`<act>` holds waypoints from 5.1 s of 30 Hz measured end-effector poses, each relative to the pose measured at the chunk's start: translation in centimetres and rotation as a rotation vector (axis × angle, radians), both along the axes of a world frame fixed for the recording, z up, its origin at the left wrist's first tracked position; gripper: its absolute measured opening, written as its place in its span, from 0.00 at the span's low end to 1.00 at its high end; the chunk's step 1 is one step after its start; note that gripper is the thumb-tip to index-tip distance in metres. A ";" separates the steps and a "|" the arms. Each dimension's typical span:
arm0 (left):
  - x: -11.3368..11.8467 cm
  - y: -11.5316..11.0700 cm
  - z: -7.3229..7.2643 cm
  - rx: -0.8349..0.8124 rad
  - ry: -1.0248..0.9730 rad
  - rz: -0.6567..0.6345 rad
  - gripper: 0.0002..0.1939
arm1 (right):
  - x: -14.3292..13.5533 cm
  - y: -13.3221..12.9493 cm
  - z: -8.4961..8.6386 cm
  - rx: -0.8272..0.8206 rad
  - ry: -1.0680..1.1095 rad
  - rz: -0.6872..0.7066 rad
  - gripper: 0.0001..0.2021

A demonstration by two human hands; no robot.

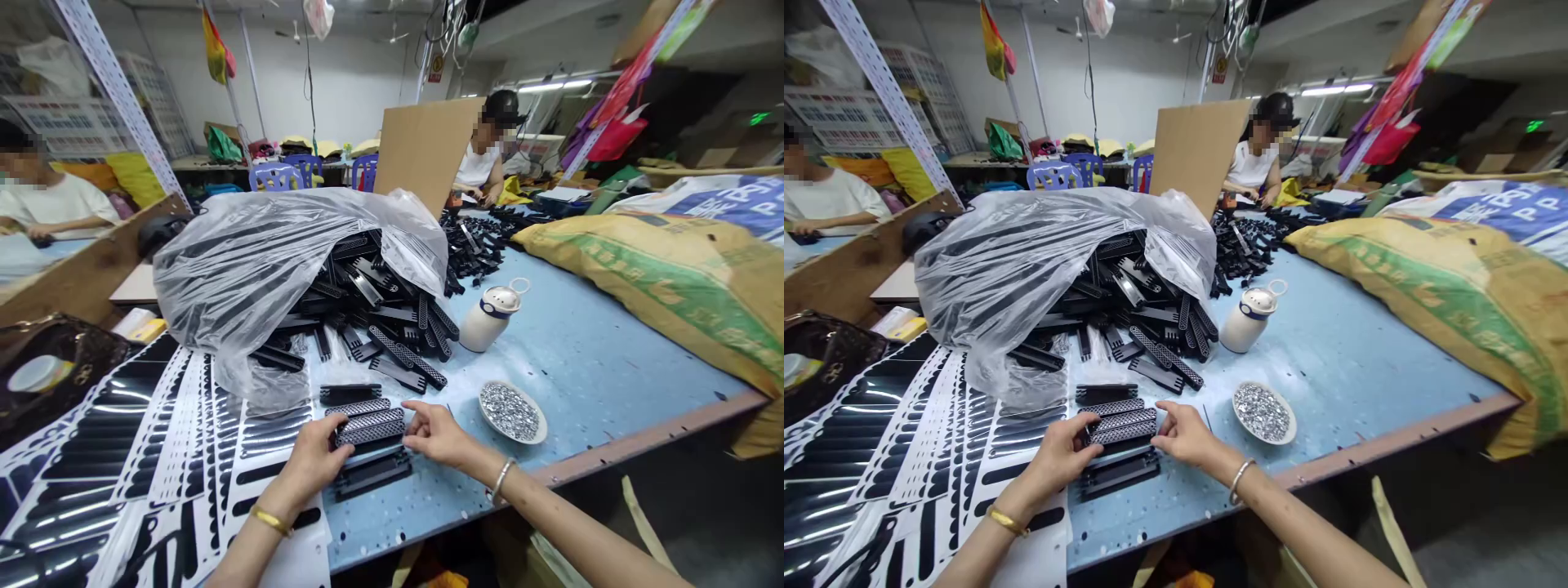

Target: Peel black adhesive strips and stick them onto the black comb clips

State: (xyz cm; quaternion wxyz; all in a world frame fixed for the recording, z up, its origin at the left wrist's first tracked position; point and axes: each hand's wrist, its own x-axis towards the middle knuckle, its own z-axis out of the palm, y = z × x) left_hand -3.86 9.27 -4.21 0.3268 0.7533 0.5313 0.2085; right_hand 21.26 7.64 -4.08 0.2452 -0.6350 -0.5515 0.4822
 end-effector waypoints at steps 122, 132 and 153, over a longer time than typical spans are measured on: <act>-2.4 -5.8 -2.8 0.268 -0.162 -0.008 0.51 | -1.8 0.4 -6.1 0.769 -0.511 -0.164 0.16; -2.8 -3.6 -2.3 0.108 -0.176 -0.036 0.49 | -2.7 0.7 -5.0 0.722 -0.453 -0.070 0.20; 0.3 -2.1 -2.6 -0.115 -0.738 0.315 0.33 | -4.5 0.6 -3.8 0.761 -0.176 -0.197 0.17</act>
